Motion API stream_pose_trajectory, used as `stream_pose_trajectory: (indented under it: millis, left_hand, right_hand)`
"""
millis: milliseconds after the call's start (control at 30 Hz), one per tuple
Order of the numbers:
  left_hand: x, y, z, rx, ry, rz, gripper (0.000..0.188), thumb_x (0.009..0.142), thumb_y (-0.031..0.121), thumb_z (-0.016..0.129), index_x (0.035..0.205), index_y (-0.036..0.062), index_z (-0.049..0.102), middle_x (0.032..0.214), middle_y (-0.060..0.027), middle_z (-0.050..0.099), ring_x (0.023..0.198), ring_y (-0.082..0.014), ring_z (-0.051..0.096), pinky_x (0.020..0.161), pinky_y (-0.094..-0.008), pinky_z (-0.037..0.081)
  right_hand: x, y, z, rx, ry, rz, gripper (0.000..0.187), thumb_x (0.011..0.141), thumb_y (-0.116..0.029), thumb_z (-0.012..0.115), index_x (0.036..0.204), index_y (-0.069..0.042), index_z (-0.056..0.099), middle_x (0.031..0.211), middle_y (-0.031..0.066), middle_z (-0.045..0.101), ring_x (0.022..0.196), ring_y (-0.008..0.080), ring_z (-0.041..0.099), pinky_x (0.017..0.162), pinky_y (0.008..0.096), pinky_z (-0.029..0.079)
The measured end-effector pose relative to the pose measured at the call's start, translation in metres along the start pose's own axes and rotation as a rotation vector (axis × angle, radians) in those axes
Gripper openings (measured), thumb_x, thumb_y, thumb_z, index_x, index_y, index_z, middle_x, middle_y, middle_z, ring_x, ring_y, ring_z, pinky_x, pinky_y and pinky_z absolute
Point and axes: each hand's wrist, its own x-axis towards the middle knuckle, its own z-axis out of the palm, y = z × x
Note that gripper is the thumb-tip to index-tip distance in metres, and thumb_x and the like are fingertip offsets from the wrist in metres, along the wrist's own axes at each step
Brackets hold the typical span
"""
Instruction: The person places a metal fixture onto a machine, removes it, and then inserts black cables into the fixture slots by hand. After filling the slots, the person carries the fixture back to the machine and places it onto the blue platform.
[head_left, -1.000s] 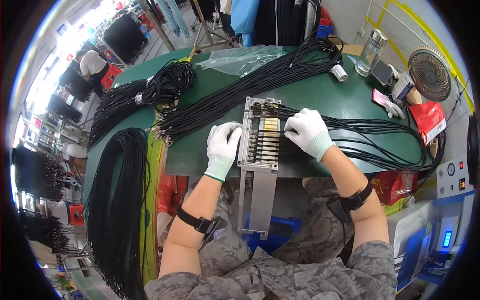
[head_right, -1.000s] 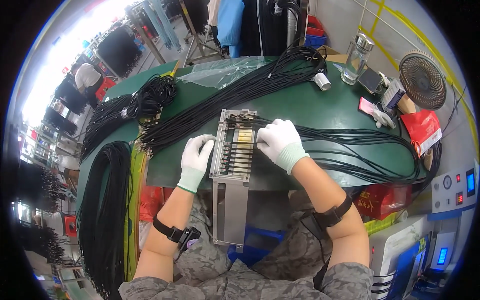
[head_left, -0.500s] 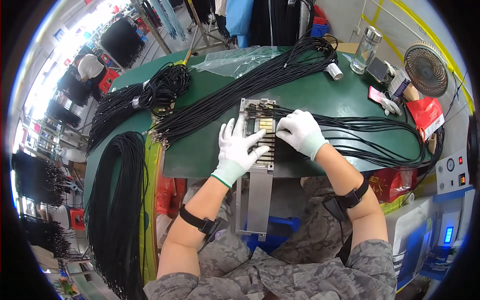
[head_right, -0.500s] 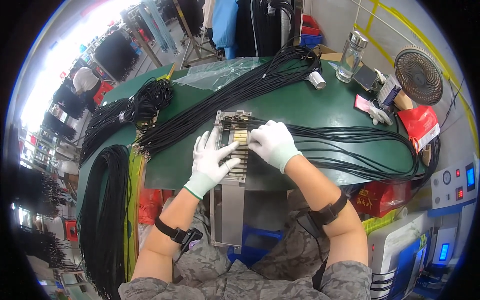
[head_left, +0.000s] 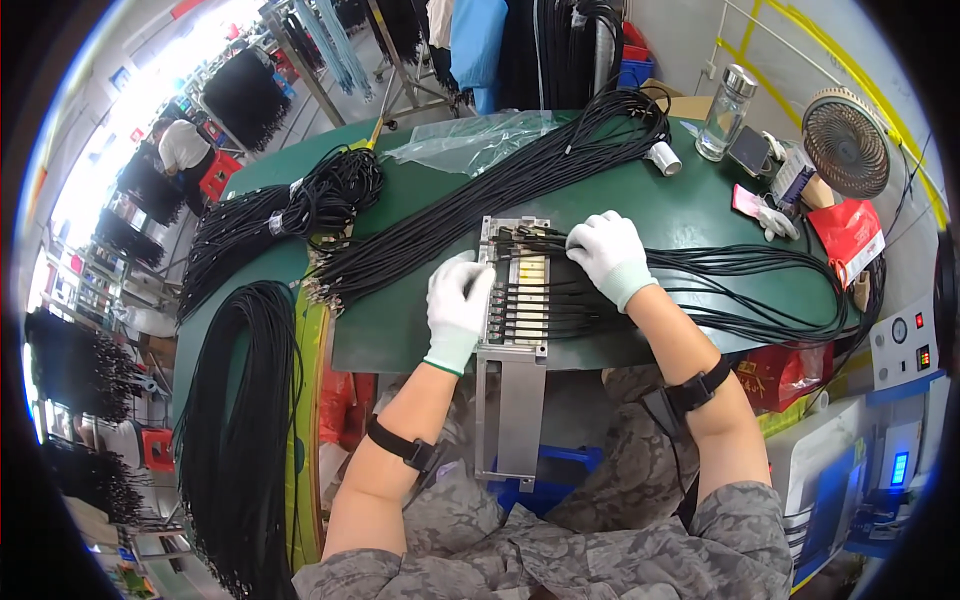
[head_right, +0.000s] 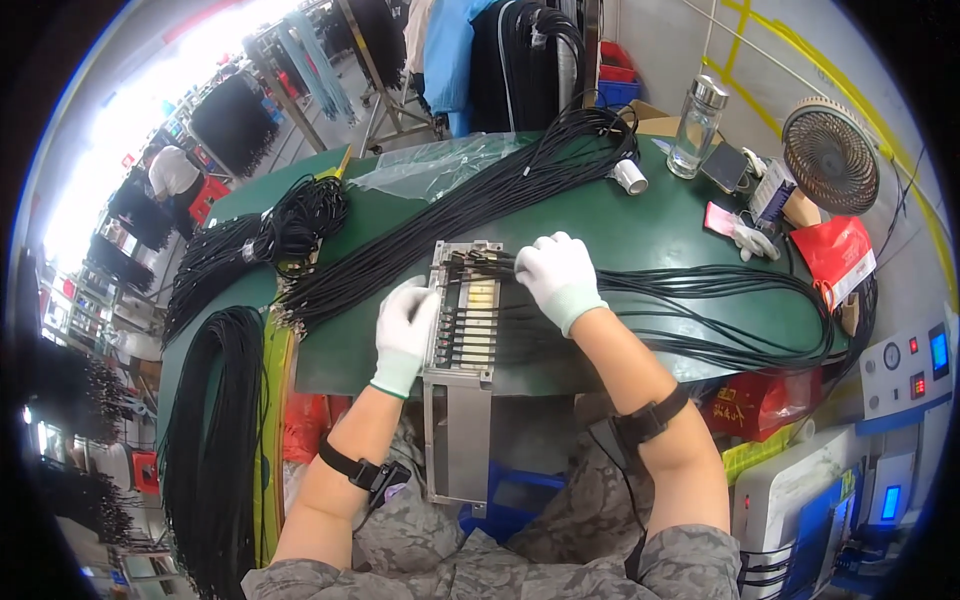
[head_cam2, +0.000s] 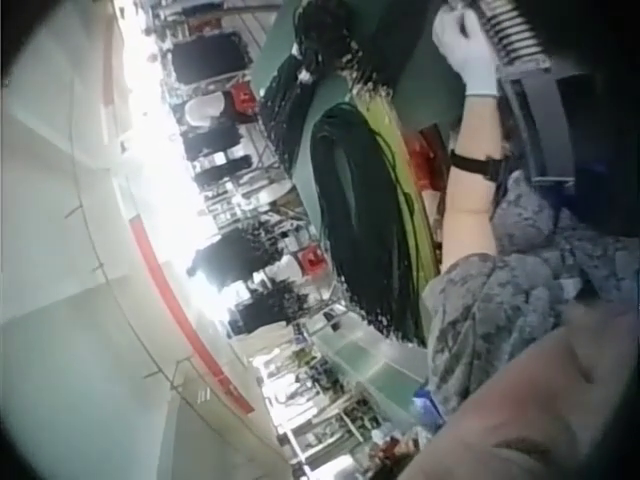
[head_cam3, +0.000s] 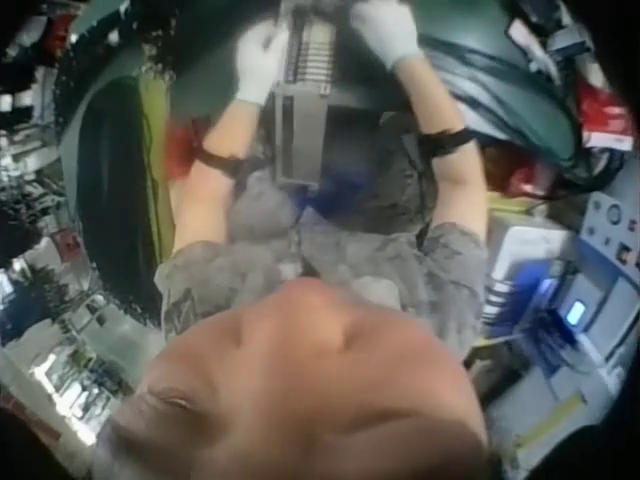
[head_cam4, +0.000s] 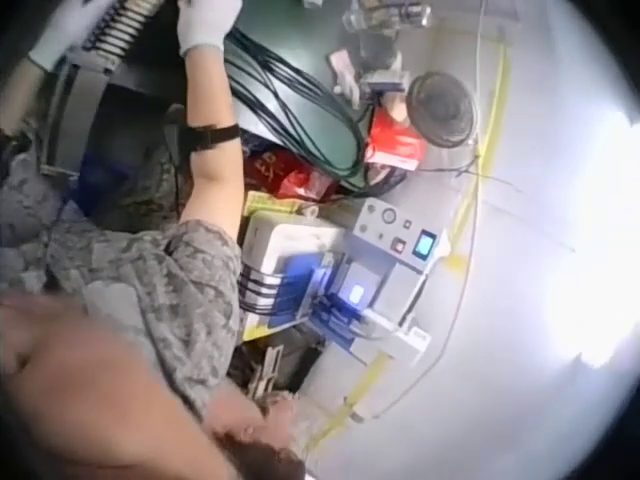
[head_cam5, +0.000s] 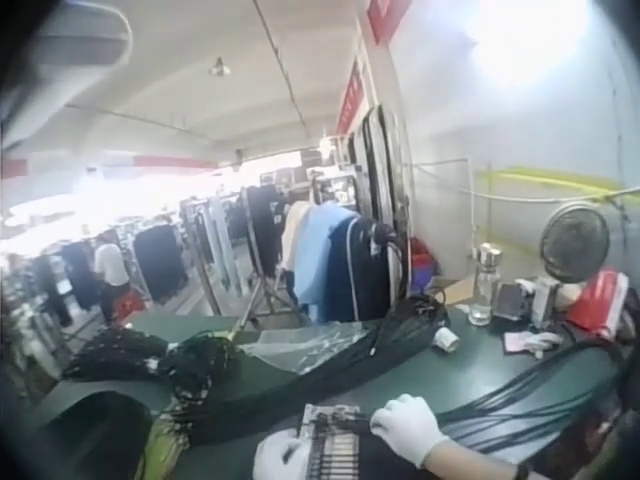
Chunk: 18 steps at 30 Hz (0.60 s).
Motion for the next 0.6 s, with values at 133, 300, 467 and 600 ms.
stream_pose_trajectory:
  millis: [133, 300, 467, 600]
  left_hand:
    - [0.006, -0.004, -0.001, 0.012, -0.044, -0.098, 0.024, 0.09, 0.03, 0.069, 0.093, 0.0064, 0.072, 0.119, -0.014, 0.068, 0.118, -0.0325, 0.057, 0.104, -0.042, 0.042]
    - [0.008, -0.004, -0.002, -0.021, -0.04, -0.182, 0.026, 0.09, 0.032, 0.068, 0.094, 0.0063, 0.071, 0.119, -0.0142, 0.068, 0.118, -0.0331, 0.057, 0.103, -0.0431, 0.042]
    - [0.005, 0.001, -0.004, 0.009, -0.08, 0.015, 0.024, 0.091, 0.028, 0.068, 0.088, 0.0048, 0.069, 0.12, -0.0163, 0.066, 0.12, -0.0352, 0.055, 0.103, -0.0452, 0.042]
    - [0.003, 0.012, -0.006, -0.073, -0.063, 0.263, 0.015, 0.087, 0.02, 0.071, 0.084, 0.0055, 0.069, 0.122, -0.0156, 0.066, 0.124, -0.0358, 0.052, 0.104, -0.046, 0.041]
  right_hand:
    - [0.003, -0.008, 0.007, -0.077, -0.048, 0.006, 0.012, 0.078, -0.025, 0.075, 0.086, -0.019, 0.068, 0.088, 0.0006, 0.064, 0.094, 0.0242, 0.057, 0.08, 0.0379, 0.044]
    - [0.003, -0.009, 0.011, -0.095, -0.015, 0.0, 0.01, 0.08, -0.024, 0.074, 0.085, -0.019, 0.067, 0.086, 0.0005, 0.064, 0.093, 0.0243, 0.057, 0.081, 0.0373, 0.044]
    - [-0.002, -0.006, -0.005, 0.072, -0.012, -0.098, 0.015, 0.078, -0.027, 0.075, 0.085, -0.017, 0.067, 0.087, 0.0017, 0.064, 0.094, 0.0258, 0.058, 0.081, 0.0387, 0.044]
    - [-0.001, -0.034, -0.011, 0.316, 0.088, -0.138, 0.022, 0.076, -0.03, 0.077, 0.089, -0.014, 0.069, 0.09, 0.0031, 0.068, 0.096, 0.0285, 0.06, 0.082, 0.0422, 0.046]
